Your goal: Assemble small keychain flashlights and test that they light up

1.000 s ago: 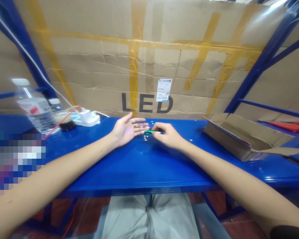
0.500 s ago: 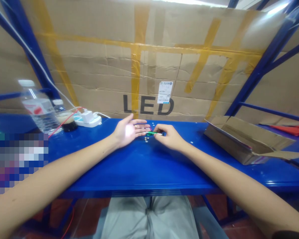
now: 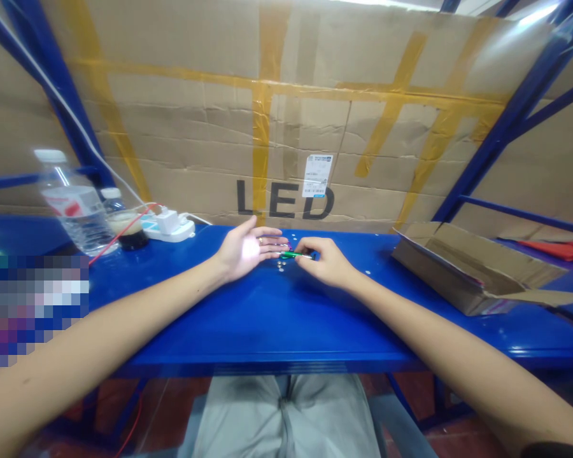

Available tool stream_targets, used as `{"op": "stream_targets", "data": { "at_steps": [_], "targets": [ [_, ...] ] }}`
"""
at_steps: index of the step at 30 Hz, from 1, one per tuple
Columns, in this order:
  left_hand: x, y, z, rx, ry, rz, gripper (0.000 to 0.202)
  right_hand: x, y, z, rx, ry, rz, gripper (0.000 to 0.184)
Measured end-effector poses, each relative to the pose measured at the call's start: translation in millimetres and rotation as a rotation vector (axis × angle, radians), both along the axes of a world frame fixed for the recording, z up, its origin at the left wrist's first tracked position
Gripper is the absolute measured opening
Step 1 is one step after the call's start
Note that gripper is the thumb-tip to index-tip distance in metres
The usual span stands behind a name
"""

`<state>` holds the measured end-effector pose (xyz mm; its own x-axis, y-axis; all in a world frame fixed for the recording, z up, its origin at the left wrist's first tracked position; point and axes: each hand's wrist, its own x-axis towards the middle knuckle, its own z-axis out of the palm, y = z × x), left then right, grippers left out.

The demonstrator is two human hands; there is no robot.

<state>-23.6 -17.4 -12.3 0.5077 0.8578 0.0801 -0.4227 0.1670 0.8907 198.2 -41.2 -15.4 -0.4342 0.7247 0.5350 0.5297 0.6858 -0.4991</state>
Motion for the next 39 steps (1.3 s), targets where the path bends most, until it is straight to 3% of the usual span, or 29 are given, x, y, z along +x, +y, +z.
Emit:
{"op": "stream_targets", "data": {
  "at_steps": [39],
  "targets": [
    [-2.0,2.5,-2.4,0.036,0.033,-0.002,0.059,2.0,4.0,-0.4,0.079,0.035,-0.026,0.009]
  ]
}}
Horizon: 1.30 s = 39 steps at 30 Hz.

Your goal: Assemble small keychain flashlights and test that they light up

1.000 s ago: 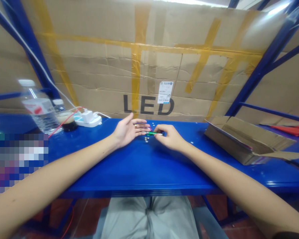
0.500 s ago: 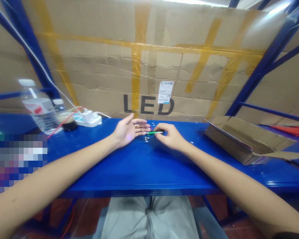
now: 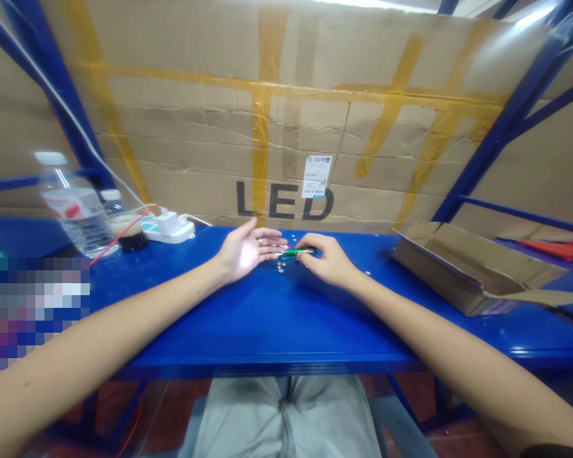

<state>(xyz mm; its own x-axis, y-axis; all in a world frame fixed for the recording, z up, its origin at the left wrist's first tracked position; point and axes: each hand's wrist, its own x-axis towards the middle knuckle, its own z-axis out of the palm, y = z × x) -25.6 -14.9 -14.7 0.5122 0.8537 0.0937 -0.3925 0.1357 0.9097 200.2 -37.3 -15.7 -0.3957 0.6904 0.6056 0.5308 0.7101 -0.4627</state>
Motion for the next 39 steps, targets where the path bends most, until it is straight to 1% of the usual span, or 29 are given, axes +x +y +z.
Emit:
{"op": "stream_targets", "data": {
  "at_steps": [16,29,32,39],
  "targets": [
    [2.4,-3.6,2.1,-0.02,0.0,0.03,0.059,0.3,-0.1,0.0,0.007,0.009,-0.023,0.01],
    [1.6,-0.8,-0.9,-0.009,-0.001,0.003,0.059,1.6,0.5,0.1,0.043,-0.018,-0.027,0.012],
    [1.7,-0.6,-1.2,-0.006,-0.003,-0.003,0.06,0.7,0.0,0.2,0.009,-0.007,-0.024,0.013],
    [3.2,-0.2,-4.2,0.017,-0.009,-0.015,0.053,-1.3,3.7,-5.6,-0.149,0.046,-0.035,0.014]
  ]
}}
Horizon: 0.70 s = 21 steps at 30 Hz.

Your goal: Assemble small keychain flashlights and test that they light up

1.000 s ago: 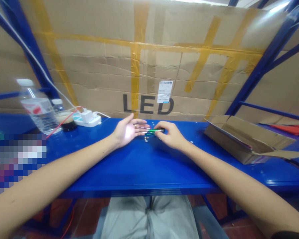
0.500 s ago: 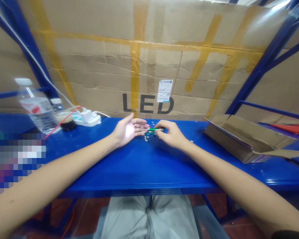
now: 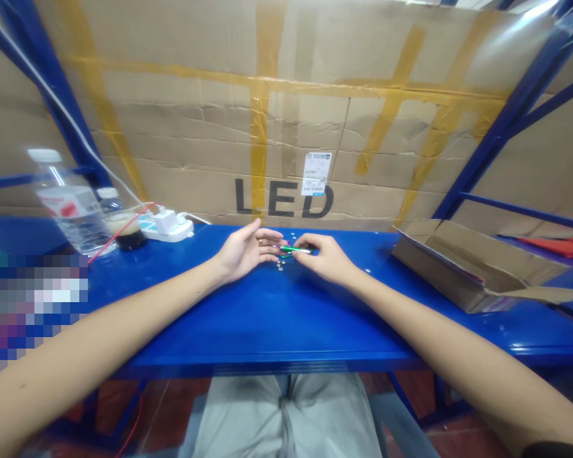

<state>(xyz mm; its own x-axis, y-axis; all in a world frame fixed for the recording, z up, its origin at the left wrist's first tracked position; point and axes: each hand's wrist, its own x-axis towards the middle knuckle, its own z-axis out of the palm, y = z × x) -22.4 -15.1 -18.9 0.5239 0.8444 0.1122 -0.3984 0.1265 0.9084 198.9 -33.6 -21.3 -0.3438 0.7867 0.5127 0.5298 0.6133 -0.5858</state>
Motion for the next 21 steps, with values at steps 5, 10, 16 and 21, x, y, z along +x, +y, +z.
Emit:
{"op": "stream_targets", "data": {
  "at_steps": [5,10,16,21],
  "targets": [
    [1.1,0.0,-1.5,-0.012,-0.032,-0.024,0.054,-0.3,0.4,-1.2,0.025,-0.011,-0.018,0.014],
    [0.6,0.6,0.0,-0.036,-0.04,-0.044,0.06,0.2,-2.7,2.6,0.141,-0.019,-0.031,0.009],
    [0.3,-0.5,2.0,-0.055,-0.045,-0.039,0.063,0.5,-2.1,2.9,0.128,-0.031,-0.033,0.008],
    [0.9,-1.5,2.4,-0.055,-0.042,-0.036,0.064,1.0,-1.7,3.4,0.131,-0.034,-0.021,0.01]
  ]
}}
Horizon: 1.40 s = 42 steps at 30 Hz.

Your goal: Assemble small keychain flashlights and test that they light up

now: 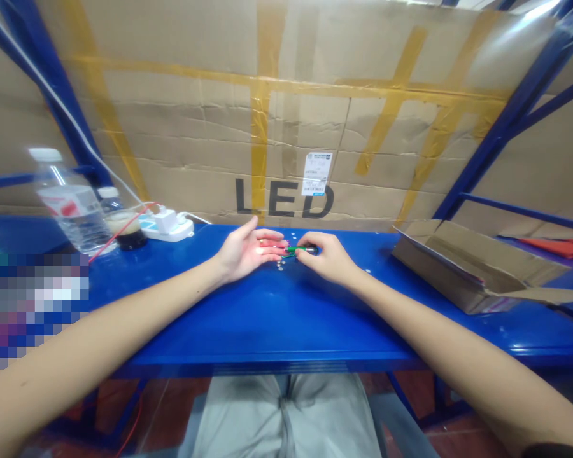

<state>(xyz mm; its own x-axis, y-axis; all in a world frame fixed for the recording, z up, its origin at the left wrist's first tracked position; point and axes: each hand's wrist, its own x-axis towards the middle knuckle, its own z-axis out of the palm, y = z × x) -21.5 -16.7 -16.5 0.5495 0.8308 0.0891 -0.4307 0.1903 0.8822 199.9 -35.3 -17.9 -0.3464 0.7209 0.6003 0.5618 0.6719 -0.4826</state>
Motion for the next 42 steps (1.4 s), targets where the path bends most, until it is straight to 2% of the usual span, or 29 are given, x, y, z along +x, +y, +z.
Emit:
{"op": "stream_targets", "data": {
  "at_steps": [11,23,32,36,42],
  "targets": [
    [-0.4,0.4,-0.8,-0.001,-0.004,-0.001,0.063,1.2,-1.1,1.5,0.032,-0.013,0.013,0.01],
    [-0.7,1.9,-4.0,0.031,-0.015,-0.012,0.06,0.8,-0.2,-0.5,0.0,-0.014,0.009,0.008],
    [-0.5,1.0,-3.0,0.038,-0.006,0.002,0.056,0.4,0.6,-1.3,0.045,-0.033,0.002,0.007],
    [2.5,-1.3,-5.1,0.172,0.129,0.099,0.032,0.8,1.3,-1.9,0.021,-0.03,0.025,0.01],
    [3.3,2.9,-12.0,0.46,0.486,0.282,0.023,1.0,3.7,-4.7,-0.041,-0.066,0.085,0.016]
  ]
}}
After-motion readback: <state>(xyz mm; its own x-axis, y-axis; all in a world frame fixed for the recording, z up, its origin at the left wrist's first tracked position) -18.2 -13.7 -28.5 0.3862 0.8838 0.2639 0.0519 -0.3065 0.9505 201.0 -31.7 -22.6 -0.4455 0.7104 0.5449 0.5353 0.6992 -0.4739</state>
